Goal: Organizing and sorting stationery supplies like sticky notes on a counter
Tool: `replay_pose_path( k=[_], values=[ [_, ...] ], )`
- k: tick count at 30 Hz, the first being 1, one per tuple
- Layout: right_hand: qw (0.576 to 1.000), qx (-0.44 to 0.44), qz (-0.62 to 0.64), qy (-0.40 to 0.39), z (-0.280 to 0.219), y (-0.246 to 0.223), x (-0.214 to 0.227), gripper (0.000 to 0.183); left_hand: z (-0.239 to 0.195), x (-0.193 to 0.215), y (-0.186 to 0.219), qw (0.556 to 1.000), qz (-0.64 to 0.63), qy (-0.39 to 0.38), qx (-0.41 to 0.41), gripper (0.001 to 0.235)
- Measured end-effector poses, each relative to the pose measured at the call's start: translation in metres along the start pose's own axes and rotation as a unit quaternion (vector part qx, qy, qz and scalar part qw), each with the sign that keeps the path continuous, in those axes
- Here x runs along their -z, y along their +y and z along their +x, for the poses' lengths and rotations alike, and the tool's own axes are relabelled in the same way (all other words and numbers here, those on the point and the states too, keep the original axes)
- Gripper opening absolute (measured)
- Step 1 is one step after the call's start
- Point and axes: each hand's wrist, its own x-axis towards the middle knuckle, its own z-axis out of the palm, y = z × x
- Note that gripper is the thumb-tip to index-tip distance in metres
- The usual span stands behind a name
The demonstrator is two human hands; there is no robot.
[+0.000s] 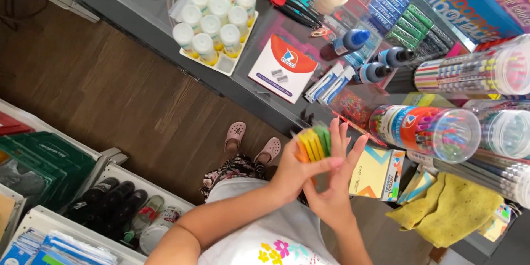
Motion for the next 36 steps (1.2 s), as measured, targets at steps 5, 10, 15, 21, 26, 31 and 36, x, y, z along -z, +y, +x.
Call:
replay_pose_path(
  k=[5,10,15,21,26,31,36],
  values=[
    [0.982,0.018,0.185,0.038,0.0,-0.005,0.01,0.107,0.022,-0.001,0.005,0.998,-0.01,0.018,0.066,0.033],
    [0.983,-0.035,0.086,0.16,0.05,-0.011,0.037,0.057,0.026,0.0,0.023,0.992,-0.049,0.004,0.119,0.031],
    [0.918,0.085,-0.376,0.098,0.144,0.026,0.02,0.038,0.028,0.03,0.034,0.993,-0.053,0.091,0.048,0.049],
    [0.725,0.063,-0.673,0.132,0.214,0.093,-0.054,0.016,0.014,0.048,0.074,0.991,-0.088,0.102,0.028,0.041],
    [0.71,0.058,-0.693,0.109,0.247,0.124,-0.056,0.01,0.018,0.065,0.077,0.993,-0.11,0.04,0.033,0.043],
    [0.802,0.089,-0.577,0.125,0.208,0.054,-0.017,0.011,0.024,0.06,0.085,0.998,-0.066,-0.003,0.017,0.048],
    [0.969,-0.109,0.131,0.181,0.118,-0.015,0.012,0.026,0.046,0.07,0.061,0.992,-0.077,-0.097,-0.015,0.051]
  ],
)
